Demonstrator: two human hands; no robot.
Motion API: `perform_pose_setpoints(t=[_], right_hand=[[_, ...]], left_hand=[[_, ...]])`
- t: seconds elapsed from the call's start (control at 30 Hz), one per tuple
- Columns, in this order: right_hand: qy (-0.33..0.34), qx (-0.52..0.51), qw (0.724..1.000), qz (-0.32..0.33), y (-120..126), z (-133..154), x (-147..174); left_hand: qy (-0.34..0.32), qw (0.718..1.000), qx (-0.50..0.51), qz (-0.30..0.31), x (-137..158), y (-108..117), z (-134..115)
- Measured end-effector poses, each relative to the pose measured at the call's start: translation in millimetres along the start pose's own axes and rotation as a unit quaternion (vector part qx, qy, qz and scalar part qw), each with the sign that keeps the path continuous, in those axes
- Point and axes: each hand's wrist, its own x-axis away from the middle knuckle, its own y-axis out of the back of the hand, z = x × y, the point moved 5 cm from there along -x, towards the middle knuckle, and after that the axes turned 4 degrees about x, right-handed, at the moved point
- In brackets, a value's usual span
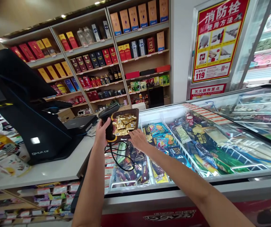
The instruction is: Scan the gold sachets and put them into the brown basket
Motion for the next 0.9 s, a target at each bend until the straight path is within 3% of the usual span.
perform_pose_setpoints(t=[0.1, 0.27, 0.4, 0.5, 0.63, 0.7, 0.77, 0.8, 0.9], right_hand=[[0.041, 0.055, 0.997, 0.023, -8, -2, -2], [0.047, 0.083, 0.995, 0.026, -7, -24, 4], [0.039, 0.066, 0.996, 0.034, -5, -50, 8], [0.028, 0.049, 0.998, 0.024, 3, -64, 12], [0.010, -0.014, 0.999, -0.050, 19, -47, 24], [-0.044, -0.094, 0.993, -0.058, 17, -27, 31], [-0.142, -0.191, 0.971, 0.002, 1, -8, 35], [-0.207, -0.245, 0.946, 0.039, -9, -2, 37], [-0.355, -0.392, 0.840, 0.122, -38, 14, 37]], left_hand=[[-0.002, 1.000, -0.021, 0.001, -4, -13, -9], [0.028, 0.995, -0.095, 0.025, 15, -21, -25], [0.040, 0.990, -0.123, 0.060, 22, -25, -53], [0.009, 0.990, -0.132, 0.053, 21, -28, -78], [-0.028, 0.991, -0.131, 0.015, 28, -26, -99], [-0.035, 0.991, -0.126, -0.003, 33, -24, -102], [-0.042, 0.992, -0.118, -0.012, 36, -23, -102], [-0.045, 0.992, -0.115, -0.013, 36, -24, -102], [-0.053, 0.991, -0.119, -0.011, 35, -25, -101]])
